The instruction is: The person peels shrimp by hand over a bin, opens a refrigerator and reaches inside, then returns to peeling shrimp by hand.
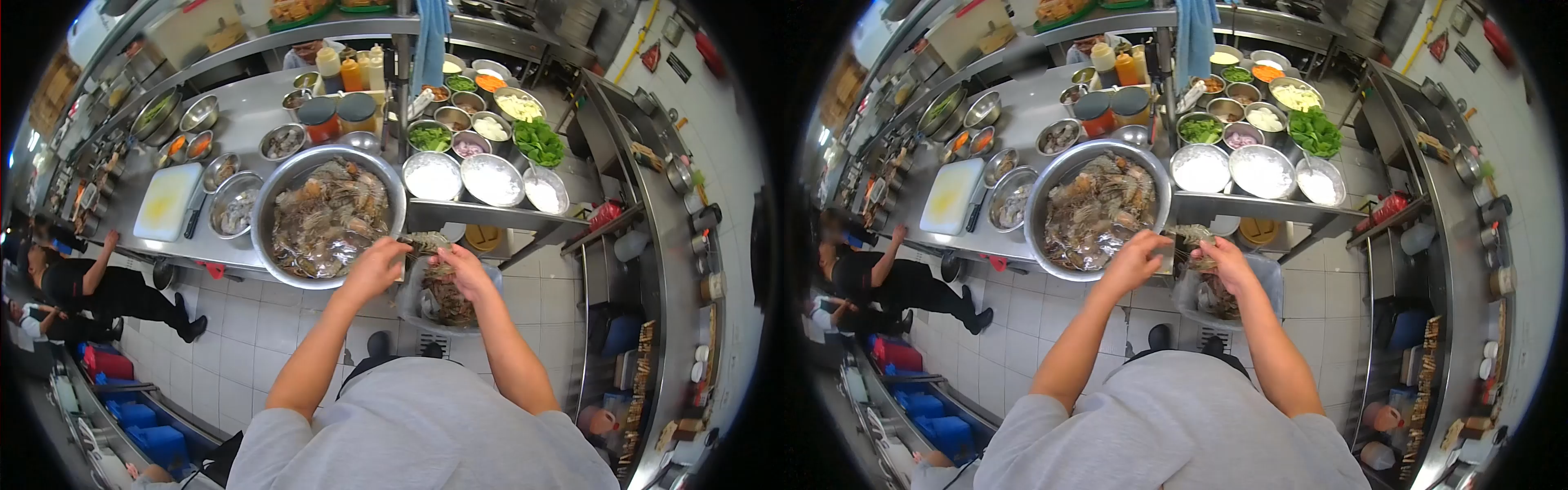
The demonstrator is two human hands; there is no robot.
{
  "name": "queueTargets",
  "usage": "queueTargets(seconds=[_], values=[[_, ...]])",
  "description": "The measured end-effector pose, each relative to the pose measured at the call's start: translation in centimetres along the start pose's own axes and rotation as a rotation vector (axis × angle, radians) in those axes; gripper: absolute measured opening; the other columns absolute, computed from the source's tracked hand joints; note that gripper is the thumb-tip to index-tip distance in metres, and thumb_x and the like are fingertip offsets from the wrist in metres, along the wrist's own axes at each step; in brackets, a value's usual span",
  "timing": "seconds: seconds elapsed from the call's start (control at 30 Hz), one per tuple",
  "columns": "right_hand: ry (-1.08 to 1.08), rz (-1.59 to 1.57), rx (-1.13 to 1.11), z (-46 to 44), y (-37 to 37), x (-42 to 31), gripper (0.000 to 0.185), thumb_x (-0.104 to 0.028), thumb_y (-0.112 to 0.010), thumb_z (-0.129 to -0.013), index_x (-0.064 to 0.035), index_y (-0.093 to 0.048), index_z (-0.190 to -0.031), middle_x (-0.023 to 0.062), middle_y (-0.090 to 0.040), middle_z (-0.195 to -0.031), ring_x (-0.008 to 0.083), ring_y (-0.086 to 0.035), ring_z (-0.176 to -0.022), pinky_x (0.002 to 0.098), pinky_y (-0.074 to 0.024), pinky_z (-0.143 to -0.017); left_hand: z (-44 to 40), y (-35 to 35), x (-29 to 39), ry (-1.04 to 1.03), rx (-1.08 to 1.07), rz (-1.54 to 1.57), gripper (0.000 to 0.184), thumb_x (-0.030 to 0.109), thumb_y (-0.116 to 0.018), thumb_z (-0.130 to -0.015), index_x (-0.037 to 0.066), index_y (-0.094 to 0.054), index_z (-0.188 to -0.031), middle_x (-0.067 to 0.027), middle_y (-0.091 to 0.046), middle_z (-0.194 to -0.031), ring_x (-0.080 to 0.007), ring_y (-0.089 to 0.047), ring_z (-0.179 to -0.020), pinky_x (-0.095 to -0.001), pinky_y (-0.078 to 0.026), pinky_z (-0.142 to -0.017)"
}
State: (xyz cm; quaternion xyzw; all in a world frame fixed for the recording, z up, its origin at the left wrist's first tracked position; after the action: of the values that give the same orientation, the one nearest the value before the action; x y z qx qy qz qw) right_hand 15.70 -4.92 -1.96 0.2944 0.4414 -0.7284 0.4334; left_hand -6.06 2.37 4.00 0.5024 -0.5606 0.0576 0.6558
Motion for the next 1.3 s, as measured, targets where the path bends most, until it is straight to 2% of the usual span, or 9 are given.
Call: queueTargets(seconds=[0.1, 0.3, 0.43, 0.6, 0.73, 0.9, 1.03, 1.1, 1.3], values=[[0.074, 0.147, 0.017, 1.4, 3.2, -0.4, 0.017, -0.023, -0.058, -0.097, -0.0065, -0.062, -0.1, 0.0006, -0.066, -0.088, 0.0108, -0.059, -0.084, 0.0273, -0.0458, -0.08, -1.1, -0.7, 0.2, 0.013, 0.015, -0.031, 0.033, 0.002, -0.06, -0.079, 0.005, -0.065, -0.112, -0.0126, -0.061, -0.106, -0.032, -0.059, -0.102, -0.0393, -0.048, -0.089], [0.136, 0.406, 0.043, 2.9, 5.7, -0.5, 0.019, -0.024, -0.056, -0.098, -0.0055, -0.061, -0.096, 0.0006, -0.064, -0.085, 0.0101, -0.056, -0.083, 0.0265, -0.0437, -0.079, -4.1, -7.5, 2.1, -0.288, 0.052, -0.057, 0.04, 0.004, -0.063, -0.081, 0.007, -0.061, -0.122, -0.0141, -0.062, -0.115, -0.033, -0.059, -0.105, -0.0391, -0.047, -0.093], [0.189, 0.448, 0.051, 3.5, 6.5, -0.4, 0.022, -0.026, -0.054, -0.099, -0.0052, -0.061, -0.096, 0.001, -0.065, -0.086, 0.0098, -0.056, -0.083, 0.0269, -0.0442, -0.078, -5.3, -11.8, 1.5, -0.189, -0.008, 0.197, 0.046, 0.004, -0.063, -0.081, 0.008, -0.059, -0.127, -0.0146, -0.061, -0.112, -0.0335, -0.061, -0.101, -0.0392, -0.05, -0.088], [0.281, 0.82, 0.247, 3.4, 7.8, 0.9, 0.031, -0.03, -0.05, -0.099, 0.0005, -0.056, -0.096, 0.0126, -0.068, -0.089, 0.0243, -0.063, -0.087, 0.0359, -0.0472, -0.078, -5.0, -13.1, 2.4, -0.228, -0.01, -0.035, 0.043, 0.006, -0.059, -0.085, 0.01, -0.058, -0.128, -0.0157, -0.059, -0.115, -0.0341, -0.061, -0.1, -0.0422, -0.051, -0.085], [0.295, 0.833, 0.161, 3.1, 7.2, 0.5, 0.033, -0.031, -0.047, -0.099, 0.0011, -0.054, -0.098, 0.0174, -0.066, -0.09, 0.0321, -0.063, -0.09, 0.0413, -0.0472, -0.078, -5.4, -14.0, 1.9, -0.274, 0.005, -0.155, 0.045, 0.002, -0.058, -0.084, 0.007, -0.058, -0.128, -0.0159, -0.061, -0.106, -0.0333, -0.063, -0.095, -0.0399, -0.052, -0.082], [0.502, 1.132, 0.335, 3.3, 6.4, -0.1, 0.03, -0.029, -0.044, -0.098, -0.0001, -0.052, -0.096, 0.0235, -0.064, -0.089, 0.0429, -0.06, -0.09, 0.0476, -0.046, -0.076, -6.1, -14.8, 0.8, 0.013, -0.056, 0.143, 0.045, 0.007, -0.058, -0.084, 0.003, -0.057, -0.129, -0.0228, -0.068, -0.099, -0.0381, -0.066, -0.088, -0.0415, -0.053, -0.079], [0.541, 1.175, 0.272, 3.0, 6.3, -0.7, 0.028, -0.028, -0.046, -0.097, -0.0007, -0.052, -0.096, 0.0254, -0.063, -0.09, 0.0451, -0.059, -0.088, 0.05, -0.0455, -0.076, -6.7, -14.9, -0.4, 0.134, -0.144, 0.24, 0.046, 0.008, -0.059, -0.084, 0.002, -0.056, -0.13, -0.0245, -0.068, -0.099, -0.04, -0.067, -0.091, -0.0422, -0.053, -0.079], [0.287, 1.157, 0.244, 3.2, 5.8, -1.1, 0.027, -0.028, -0.049, -0.094, -0.0021, -0.053, -0.101, 0.0261, -0.064, -0.098, 0.0443, -0.059, -0.095, 0.0497, -0.046, -0.079, -6.3, -15.3, -0.4, -0.031, -0.034, 0.038, 0.047, 0.007, -0.057, -0.084, 0.002, -0.055, -0.131, -0.0255, -0.067, -0.1, -0.0405, -0.066, -0.096, -0.0442, -0.052, -0.082], [0.381, 1.133, 0.451, 2.0, 5.6, 1.0, 0.028, -0.027, -0.049, -0.092, -0.0004, -0.054, -0.1, 0.0272, -0.064, -0.092, 0.0468, -0.059, -0.09, 0.0544, -0.045, -0.076, -6.0, -15.3, 2.1, -0.025, -0.067, -0.045, 0.043, 0.006, -0.052, -0.086, 0.0, -0.053, -0.128, -0.027, -0.066, -0.102, -0.0447, -0.062, -0.1, -0.0494, -0.049, -0.085]])
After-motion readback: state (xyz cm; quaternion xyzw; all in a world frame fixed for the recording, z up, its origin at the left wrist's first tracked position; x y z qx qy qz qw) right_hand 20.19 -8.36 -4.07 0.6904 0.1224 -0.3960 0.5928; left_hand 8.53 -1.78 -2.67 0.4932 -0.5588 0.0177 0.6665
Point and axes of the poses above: each hand's wrist, its own z-axis away from the middle knuckle, its own y-axis out of the back of the hand, x = y × z, the point moved 1 cm from there along -z, towards the middle knuckle
